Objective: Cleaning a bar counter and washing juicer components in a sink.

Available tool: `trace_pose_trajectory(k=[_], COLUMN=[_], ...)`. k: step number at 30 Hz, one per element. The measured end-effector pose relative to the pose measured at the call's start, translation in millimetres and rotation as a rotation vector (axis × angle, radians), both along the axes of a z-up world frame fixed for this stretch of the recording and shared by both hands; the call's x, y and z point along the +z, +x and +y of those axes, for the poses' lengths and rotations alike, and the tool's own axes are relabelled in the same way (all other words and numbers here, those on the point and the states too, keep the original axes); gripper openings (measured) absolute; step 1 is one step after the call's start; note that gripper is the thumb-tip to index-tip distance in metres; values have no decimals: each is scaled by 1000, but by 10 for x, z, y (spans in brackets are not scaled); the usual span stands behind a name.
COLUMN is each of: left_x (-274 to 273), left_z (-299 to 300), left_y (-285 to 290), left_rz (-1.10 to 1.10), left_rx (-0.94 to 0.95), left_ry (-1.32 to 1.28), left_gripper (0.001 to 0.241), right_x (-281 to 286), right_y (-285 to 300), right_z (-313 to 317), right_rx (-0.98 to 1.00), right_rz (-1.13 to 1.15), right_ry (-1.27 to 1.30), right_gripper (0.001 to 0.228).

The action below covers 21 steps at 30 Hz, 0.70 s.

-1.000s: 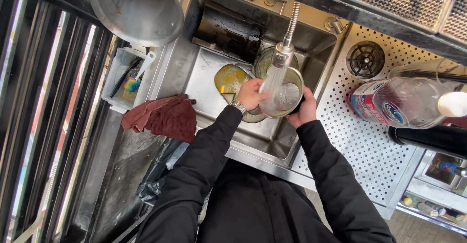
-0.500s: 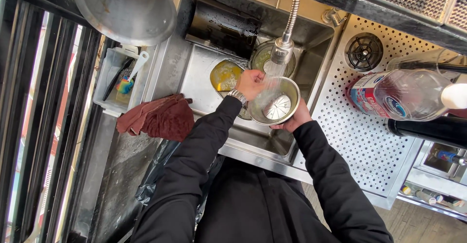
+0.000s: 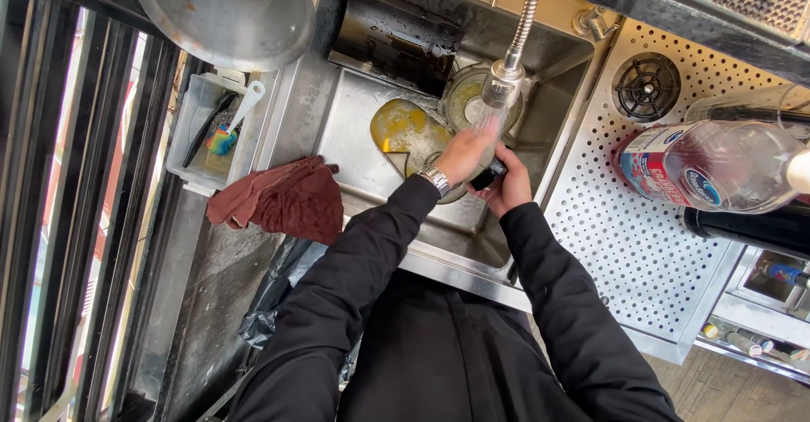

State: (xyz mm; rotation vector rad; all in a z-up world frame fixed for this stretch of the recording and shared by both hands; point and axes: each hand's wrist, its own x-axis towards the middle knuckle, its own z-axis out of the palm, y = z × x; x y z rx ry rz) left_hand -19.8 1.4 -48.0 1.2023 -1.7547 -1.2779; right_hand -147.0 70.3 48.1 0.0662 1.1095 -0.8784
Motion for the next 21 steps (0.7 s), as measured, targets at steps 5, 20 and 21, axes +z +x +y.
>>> trace_pose_trajectory(k=[5,20,21], left_x=[1050,701,865], left_z=[41,14,46], left_y=[-28,-8,-8], left_rz=[34,387,386], left_rx=[203,313,314], left_ry=[259,236,235], left_gripper=[28,34,34], right_x=[-439,-332,-343], right_y=[-108,-95,-104], right_z=[-8,-235,-271], right_rx=[-231,-74,-73], right_rz=[442,892,890], right_ry=[-299,-294,-295], right_gripper=[42,54,54])
